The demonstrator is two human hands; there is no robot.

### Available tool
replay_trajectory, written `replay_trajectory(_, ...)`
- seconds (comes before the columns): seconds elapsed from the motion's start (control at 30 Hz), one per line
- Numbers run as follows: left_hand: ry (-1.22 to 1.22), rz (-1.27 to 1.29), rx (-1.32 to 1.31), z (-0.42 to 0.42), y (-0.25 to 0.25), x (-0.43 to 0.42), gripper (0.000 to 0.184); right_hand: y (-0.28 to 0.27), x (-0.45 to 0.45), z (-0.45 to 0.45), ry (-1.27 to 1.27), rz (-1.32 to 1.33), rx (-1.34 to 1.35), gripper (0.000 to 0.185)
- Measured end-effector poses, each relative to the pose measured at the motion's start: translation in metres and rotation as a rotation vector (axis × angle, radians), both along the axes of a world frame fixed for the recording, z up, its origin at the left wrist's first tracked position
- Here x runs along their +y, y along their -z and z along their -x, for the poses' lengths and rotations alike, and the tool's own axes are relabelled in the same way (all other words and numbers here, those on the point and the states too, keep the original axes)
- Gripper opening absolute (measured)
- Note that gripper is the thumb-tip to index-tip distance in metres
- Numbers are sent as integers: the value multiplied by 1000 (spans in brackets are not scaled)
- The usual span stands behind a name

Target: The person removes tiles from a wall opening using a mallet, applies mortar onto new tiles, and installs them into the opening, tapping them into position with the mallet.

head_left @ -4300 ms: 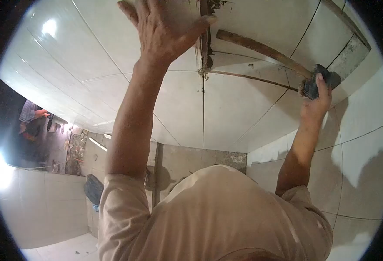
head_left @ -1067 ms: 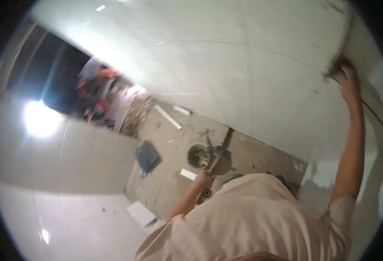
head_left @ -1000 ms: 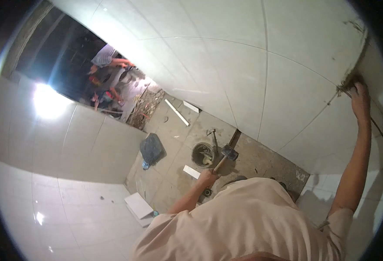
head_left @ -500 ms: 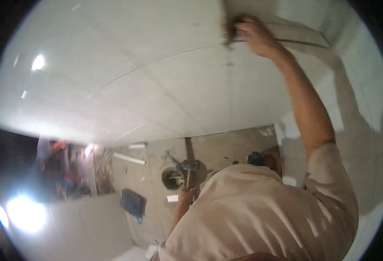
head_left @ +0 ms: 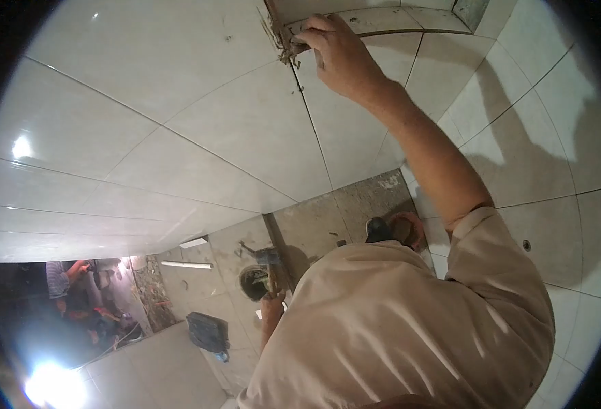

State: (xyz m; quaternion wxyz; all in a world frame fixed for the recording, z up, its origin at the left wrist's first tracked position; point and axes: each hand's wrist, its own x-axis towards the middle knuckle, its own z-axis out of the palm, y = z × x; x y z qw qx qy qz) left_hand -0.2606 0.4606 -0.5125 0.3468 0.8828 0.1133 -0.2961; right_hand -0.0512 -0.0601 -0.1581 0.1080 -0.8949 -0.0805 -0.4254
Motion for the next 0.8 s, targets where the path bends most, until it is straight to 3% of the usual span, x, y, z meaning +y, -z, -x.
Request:
replay_trajectory(0.17, -110, 69, 46, 4, -6, 5, 43, 38, 30, -2, 113, -112, -165, 52)
replay_trajectory(0.37, -15, -113, 39, 17, -6, 31, 44, 74, 72, -13, 224, -319, -269, 79)
replay_trajectory(0.6, -92, -117, 80, 38, 18, 81, 43, 65, 115, -30, 305, -472, -345, 88)
replay_trajectory(0.8, -121, -98, 120, 34, 14, 95, 42, 61, 131, -34, 329, -442, -370, 89)
